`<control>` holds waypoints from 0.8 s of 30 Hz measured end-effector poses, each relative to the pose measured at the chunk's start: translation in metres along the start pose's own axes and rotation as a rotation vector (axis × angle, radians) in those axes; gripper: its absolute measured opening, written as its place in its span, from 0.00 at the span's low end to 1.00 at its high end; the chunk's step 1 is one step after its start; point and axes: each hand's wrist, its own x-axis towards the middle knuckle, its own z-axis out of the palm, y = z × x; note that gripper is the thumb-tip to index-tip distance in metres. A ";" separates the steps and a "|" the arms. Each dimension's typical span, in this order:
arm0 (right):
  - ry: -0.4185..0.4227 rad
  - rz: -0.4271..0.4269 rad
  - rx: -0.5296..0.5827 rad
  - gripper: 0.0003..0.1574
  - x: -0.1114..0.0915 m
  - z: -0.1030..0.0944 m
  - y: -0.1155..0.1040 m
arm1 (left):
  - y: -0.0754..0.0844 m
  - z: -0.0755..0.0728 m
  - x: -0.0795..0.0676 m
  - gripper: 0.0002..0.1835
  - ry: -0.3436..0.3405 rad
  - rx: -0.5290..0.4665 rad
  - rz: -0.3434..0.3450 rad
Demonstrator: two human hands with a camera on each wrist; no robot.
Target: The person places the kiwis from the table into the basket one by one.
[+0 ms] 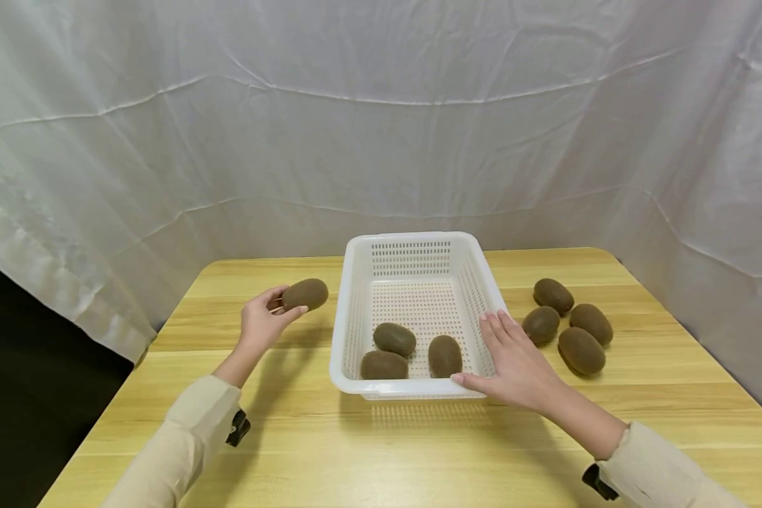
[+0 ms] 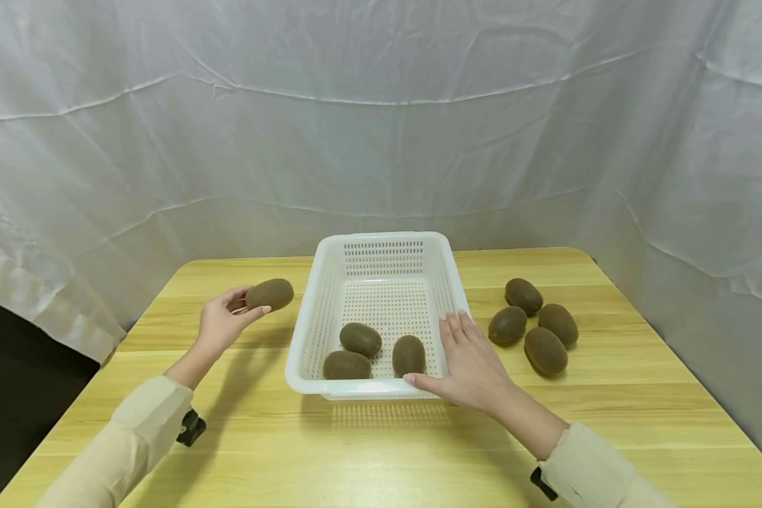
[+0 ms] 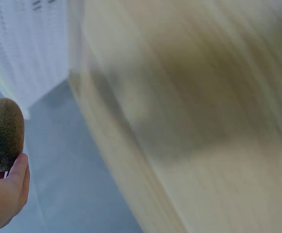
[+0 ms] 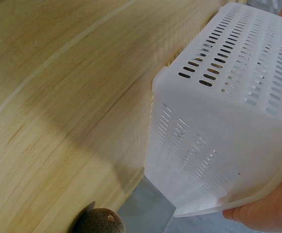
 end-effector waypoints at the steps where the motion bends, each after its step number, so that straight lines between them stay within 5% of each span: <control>1: 0.001 0.000 0.000 0.64 0.000 0.000 0.000 | 0.003 0.001 -0.001 0.31 0.003 -0.014 0.008; 12: 0.006 -0.001 -0.004 0.64 0.000 0.000 -0.001 | 0.033 0.021 -0.004 0.26 0.089 -0.273 0.104; 24: 0.003 0.008 0.004 0.64 0.000 0.000 -0.001 | 0.053 0.052 -0.005 0.27 0.012 -0.270 0.183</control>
